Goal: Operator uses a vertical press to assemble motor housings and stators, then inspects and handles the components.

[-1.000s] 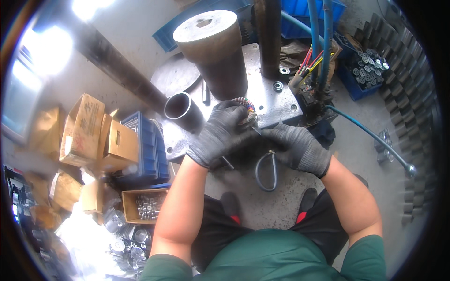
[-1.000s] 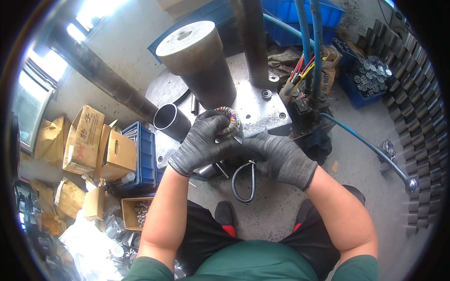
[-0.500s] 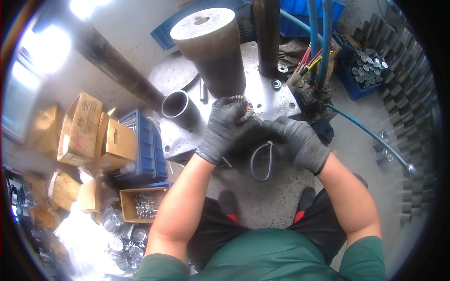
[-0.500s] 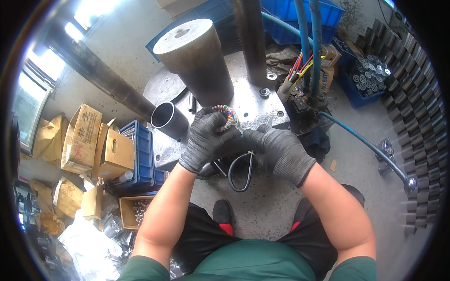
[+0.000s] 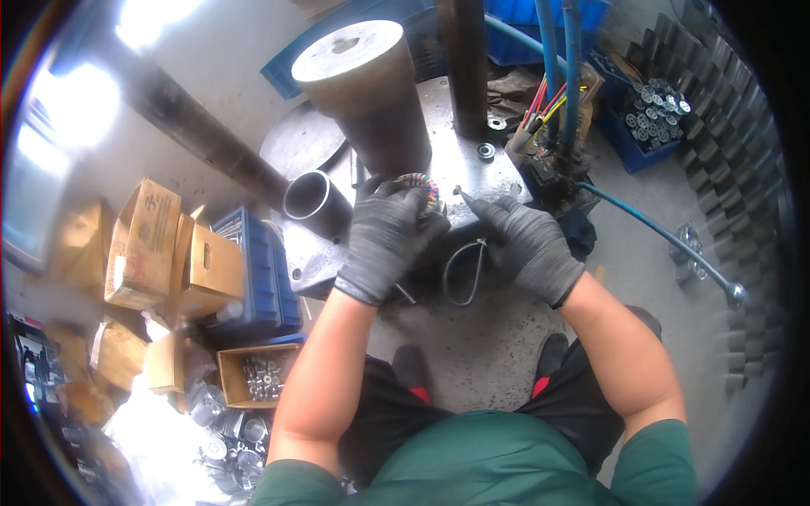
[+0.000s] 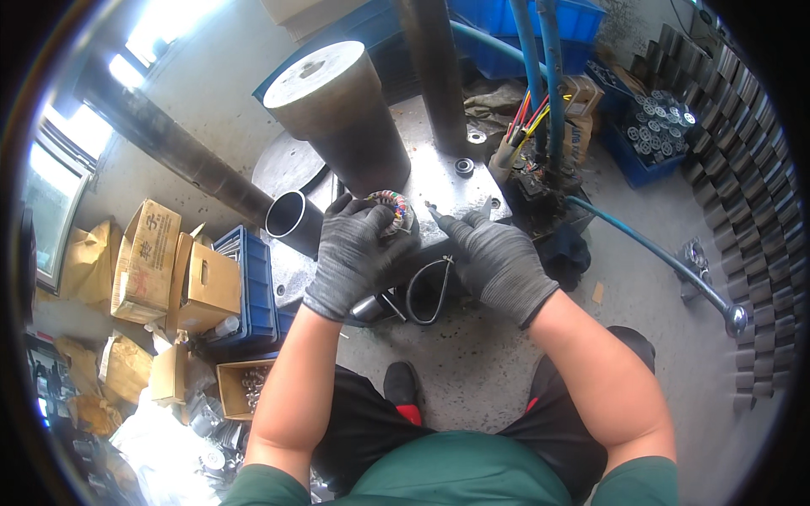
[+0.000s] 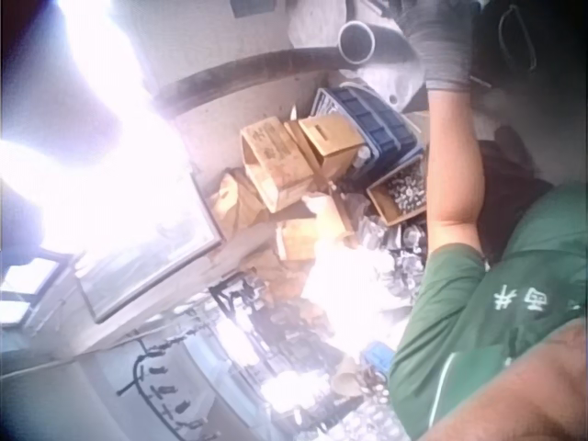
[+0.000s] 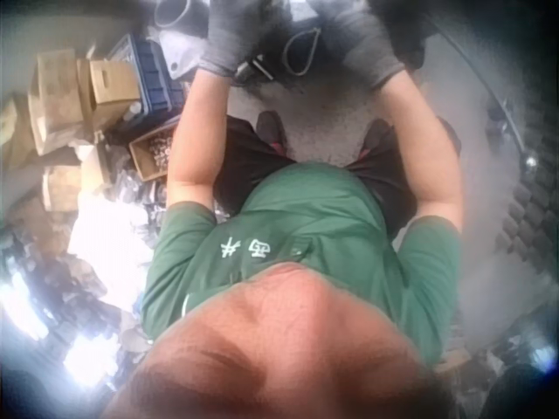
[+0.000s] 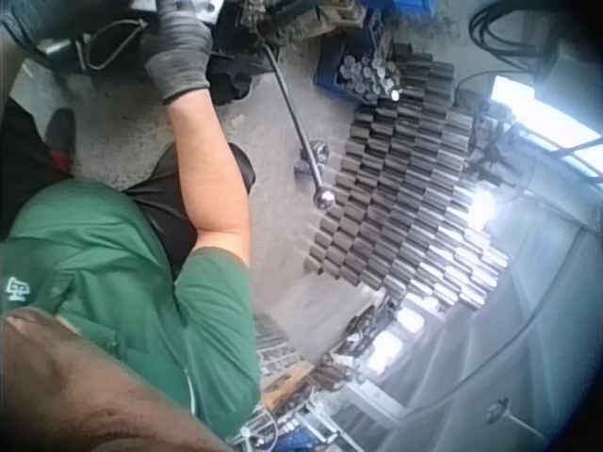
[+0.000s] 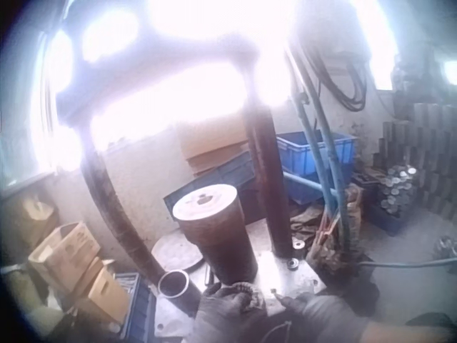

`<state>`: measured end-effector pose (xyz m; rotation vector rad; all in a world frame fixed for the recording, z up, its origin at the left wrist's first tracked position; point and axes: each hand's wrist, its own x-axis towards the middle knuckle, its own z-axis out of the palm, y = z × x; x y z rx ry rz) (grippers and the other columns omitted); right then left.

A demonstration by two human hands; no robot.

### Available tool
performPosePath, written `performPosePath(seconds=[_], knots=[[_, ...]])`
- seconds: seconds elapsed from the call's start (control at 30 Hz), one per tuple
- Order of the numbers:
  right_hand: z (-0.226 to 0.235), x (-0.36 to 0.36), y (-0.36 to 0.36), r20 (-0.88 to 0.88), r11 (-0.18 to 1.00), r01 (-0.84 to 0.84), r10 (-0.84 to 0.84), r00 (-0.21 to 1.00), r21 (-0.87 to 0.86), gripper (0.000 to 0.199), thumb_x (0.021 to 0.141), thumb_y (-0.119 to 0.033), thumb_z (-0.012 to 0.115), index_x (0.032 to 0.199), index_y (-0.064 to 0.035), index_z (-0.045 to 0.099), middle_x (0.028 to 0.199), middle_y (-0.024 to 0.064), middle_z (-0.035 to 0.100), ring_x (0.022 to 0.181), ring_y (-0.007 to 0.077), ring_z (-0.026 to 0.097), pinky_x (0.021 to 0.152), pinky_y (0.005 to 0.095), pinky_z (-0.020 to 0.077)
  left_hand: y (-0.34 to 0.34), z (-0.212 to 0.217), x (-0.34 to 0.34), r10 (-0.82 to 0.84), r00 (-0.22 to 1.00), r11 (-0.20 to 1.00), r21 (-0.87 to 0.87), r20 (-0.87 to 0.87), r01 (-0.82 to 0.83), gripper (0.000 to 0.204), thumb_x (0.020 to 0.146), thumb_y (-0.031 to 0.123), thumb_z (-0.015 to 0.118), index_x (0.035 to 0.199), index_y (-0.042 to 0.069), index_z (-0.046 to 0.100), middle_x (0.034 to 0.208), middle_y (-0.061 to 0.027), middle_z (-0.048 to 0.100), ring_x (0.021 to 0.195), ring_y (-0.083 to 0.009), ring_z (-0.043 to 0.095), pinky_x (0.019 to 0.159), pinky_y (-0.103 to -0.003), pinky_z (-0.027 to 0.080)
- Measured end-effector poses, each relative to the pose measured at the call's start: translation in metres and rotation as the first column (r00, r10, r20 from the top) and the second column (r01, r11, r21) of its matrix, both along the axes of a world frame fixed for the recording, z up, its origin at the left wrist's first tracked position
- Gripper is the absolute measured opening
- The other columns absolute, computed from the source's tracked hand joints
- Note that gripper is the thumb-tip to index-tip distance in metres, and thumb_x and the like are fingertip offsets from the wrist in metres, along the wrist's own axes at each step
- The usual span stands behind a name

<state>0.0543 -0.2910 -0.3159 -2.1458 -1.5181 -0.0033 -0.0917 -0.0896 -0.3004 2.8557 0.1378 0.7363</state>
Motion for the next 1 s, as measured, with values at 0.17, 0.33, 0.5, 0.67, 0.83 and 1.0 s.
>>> performPosePath(seconds=[0.17, 0.33, 0.5, 0.67, 0.83, 1.0], knots=[[0.009, 0.002, -0.014, -0.016, 0.993, -0.076, 0.078, 0.997, 0.089, 0.070, 0.090, -0.010, 0.072, 0.157, -0.0186, 0.056, 0.113, 0.0164, 0.074, 0.093, 0.0381, 0.075, 0.081, 0.0487, 0.0612, -0.025, -0.018, 0.004, 0.270, 0.963, 0.963, -0.035, 0.023, -0.269, 0.037, 0.082, 0.024, 0.088, 0.110, 0.004, 0.073, 0.111, -0.0179, 0.075, 0.110, -0.0376, 0.070, 0.099, -0.048, 0.055], [0.011, 0.007, -0.031, -0.033, 0.991, -0.126, 0.128, 0.991, 0.050, 0.068, 0.083, -0.006, 0.077, 0.148, -0.0168, 0.064, 0.117, 0.0147, 0.073, 0.100, 0.0373, 0.074, 0.085, 0.0468, 0.0610, 0.011, -0.014, 0.006, -0.041, 0.998, 0.951, -0.305, 0.046, 0.053, 0.037, 0.077, 0.016, 0.091, 0.106, 0.003, 0.073, 0.109, -0.0175, 0.074, 0.110, -0.0381, 0.068, 0.099, -0.048, 0.056], [0.018, 0.008, -0.049, 0.019, 0.981, -0.184, 0.183, 0.983, 0.059, 0.063, 0.082, -0.004, 0.077, 0.143, -0.0154, 0.068, 0.115, 0.0132, 0.074, 0.097, 0.0357, 0.074, 0.084, 0.0460, 0.0614, -0.015, 0.012, -0.006, 0.089, 0.984, 0.992, 0.078, 0.157, -0.102, 0.044, 0.078, 0.018, 0.091, 0.115, 0.006, 0.071, 0.116, -0.0154, 0.072, 0.111, -0.0361, 0.067, 0.100, -0.050, 0.054], [0.031, -0.001, -0.061, 0.061, 0.964, -0.253, 0.248, 0.967, 0.082, 0.057, 0.083, -0.005, 0.077, 0.139, -0.0137, 0.069, 0.110, 0.0104, 0.075, 0.092, 0.0329, 0.075, 0.078, 0.0434, 0.0621, -0.057, 0.010, -0.023, 0.189, 0.970, 0.728, -0.684, 0.153, -0.035, 0.048, 0.088, 0.020, 0.090, 0.128, 0.007, 0.068, 0.126, -0.0120, 0.072, 0.111, -0.0264, 0.069, 0.101, -0.038, 0.055], [0.041, -0.011, -0.073, 0.065, 0.950, -0.303, 0.299, 0.952, 0.070, 0.047, 0.088, -0.008, 0.077, 0.135, -0.0135, 0.073, 0.102, 0.0095, 0.075, 0.083, 0.0311, 0.075, 0.073, 0.0417, 0.0614, -0.087, 0.001, -0.014, 0.055, 0.995, 0.224, -0.972, 0.080, 0.066, 0.041, 0.099, 0.016, 0.081, 0.134, 0.002, 0.065, 0.119, -0.0061, 0.070, 0.108, -0.0146, 0.067, 0.098, -0.034, 0.057], [0.046, -0.007, -0.081, 0.057, 0.946, -0.324, 0.323, 0.945, 0.025, 0.046, 0.087, -0.009, 0.075, 0.133, -0.0119, 0.073, 0.102, 0.0095, 0.074, 0.084, 0.0307, 0.075, 0.072, 0.0428, 0.0604, -0.088, -0.019, -0.007, -0.010, 0.989, 0.048, -0.988, 0.144, 0.145, 0.034, 0.098, 0.014, 0.082, 0.127, 0.003, 0.068, 0.115, -0.0045, 0.070, 0.106, -0.0136, 0.066, 0.097, -0.031, 0.056]])
